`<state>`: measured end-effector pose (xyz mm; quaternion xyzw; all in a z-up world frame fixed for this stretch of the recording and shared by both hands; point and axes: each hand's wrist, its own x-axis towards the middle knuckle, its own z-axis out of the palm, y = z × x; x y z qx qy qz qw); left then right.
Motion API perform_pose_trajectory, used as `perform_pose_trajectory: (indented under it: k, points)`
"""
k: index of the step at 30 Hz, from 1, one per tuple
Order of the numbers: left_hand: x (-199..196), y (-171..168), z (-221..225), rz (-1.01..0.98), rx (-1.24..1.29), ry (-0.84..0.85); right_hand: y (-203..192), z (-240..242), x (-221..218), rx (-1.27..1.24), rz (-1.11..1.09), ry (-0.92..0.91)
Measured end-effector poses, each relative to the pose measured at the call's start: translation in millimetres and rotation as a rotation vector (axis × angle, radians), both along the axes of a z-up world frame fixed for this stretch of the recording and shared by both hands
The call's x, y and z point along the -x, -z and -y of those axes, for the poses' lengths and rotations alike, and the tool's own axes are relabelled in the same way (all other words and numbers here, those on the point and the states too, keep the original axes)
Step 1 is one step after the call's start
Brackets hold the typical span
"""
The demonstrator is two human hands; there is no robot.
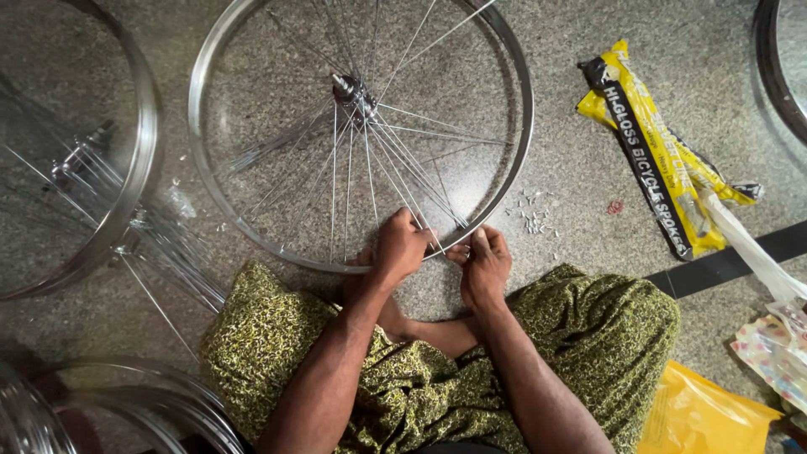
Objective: The person inserts multiple spokes into a bicycle hub and rim while sitting on the floor, threading them through the hub holes one by one.
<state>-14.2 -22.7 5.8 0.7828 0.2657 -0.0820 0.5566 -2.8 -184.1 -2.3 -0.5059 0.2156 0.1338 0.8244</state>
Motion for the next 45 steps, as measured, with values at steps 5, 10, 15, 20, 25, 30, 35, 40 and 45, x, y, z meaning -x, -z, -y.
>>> perform_pose_trajectory:
  k: [5,10,15,20,25,30,35,40,45]
  points:
    - [-5,-4,-3,-0.051,-0.024,0.032,2,1,-2,-0.006,0.009,-0.007]
    - [-11,0,1,-0.028,-0.097,0.078,2,-1,0,-0.024,-0.021,0.03]
    - [-9,-3,-5,-0.026,-0.085,0.182,1,-2,-2,-0.051,0.0,0.017]
    - [-13,-21,-9,-0.251,0.228,0.127,-13,6,8,-0.06,-0.074,-0.055]
    - [-19,-28,-3,-0.158,0.379,-0.061,-3,12,33,0.06,-0.127,-0.213]
    - [-19,-25,-1,-0.141,0.296,-0.013,19,4,36,0.072,-0.089,-0.187]
    - [-19,-10,-1,-0.134,0.25,0.016,14,2,33,0.04,-0.062,-0.197]
    - [-21,-1,1,-0.1,0.057,0.092,2,-7,35,0.108,-0.055,-0.141]
    - [-20,6,1,-0.101,0.07,0.08,-5,-23,36,-0.097,-0.204,0.049]
